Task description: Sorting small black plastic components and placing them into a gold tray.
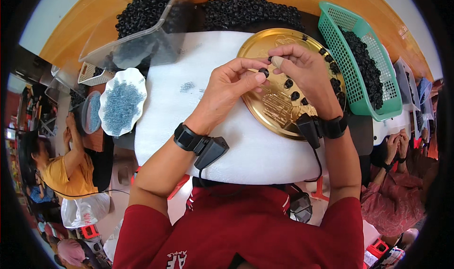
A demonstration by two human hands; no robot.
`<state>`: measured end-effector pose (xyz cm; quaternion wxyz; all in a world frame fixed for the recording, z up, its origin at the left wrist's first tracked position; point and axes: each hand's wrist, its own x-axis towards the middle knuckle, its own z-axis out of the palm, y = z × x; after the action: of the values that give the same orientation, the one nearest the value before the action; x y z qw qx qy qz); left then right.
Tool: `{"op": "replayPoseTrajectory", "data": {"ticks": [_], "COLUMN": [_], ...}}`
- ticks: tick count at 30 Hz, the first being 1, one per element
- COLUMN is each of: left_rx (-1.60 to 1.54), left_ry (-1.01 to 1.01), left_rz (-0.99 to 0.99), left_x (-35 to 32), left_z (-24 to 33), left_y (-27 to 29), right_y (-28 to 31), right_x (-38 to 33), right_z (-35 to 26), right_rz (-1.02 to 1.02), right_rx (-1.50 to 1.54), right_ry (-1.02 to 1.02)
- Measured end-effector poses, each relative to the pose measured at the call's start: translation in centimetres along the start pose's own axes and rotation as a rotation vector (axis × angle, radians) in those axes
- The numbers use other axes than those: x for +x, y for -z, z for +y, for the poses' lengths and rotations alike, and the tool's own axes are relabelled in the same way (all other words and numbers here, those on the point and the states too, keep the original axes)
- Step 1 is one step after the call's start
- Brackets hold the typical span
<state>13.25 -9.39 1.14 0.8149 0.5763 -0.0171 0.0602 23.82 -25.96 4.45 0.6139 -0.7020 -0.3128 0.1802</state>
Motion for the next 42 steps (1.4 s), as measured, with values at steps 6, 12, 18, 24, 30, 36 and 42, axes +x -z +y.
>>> {"op": "replayPoseTrajectory", "data": {"ticks": [6,12,18,24,30,36,42], "left_rx": [0.012,-0.055,-0.154,-0.090,-0.058,-0.060,0.027], "left_ry": [0.026,0.083,0.127,0.142,0.165,0.165,0.111], "left_rz": [-0.011,-0.012,-0.010,0.073,0.044,0.065,0.064], "left_x": [0.1,-0.2,-0.3,-0.1,-0.1,-0.2,-0.1], "left_z": [0.0,0.3,0.0,0.0,0.2,0.3,0.1], "left_y": [0.0,-0.5,-0.1,-0.1,-0.3,-0.3,-0.3], "right_y": [0.5,0.0,0.2,0.0,-0.3,-0.6,-0.7], "right_x": [0.0,-0.5,-1.4,-1.4,-1.4,-1.6,-1.8], "right_z": [0.4,0.7,-0.7,0.0,-0.1,0.2,0.8], "right_rz": [-0.064,0.004,-0.085,-0.057,-0.069,-0.093,-0.058], "right_rx": [-0.044,0.110,0.210,0.188,0.201,0.160,0.047], "right_ry": [-0.050,0.017,-0.102,-0.088,-0.118,-0.050,0.001]}}
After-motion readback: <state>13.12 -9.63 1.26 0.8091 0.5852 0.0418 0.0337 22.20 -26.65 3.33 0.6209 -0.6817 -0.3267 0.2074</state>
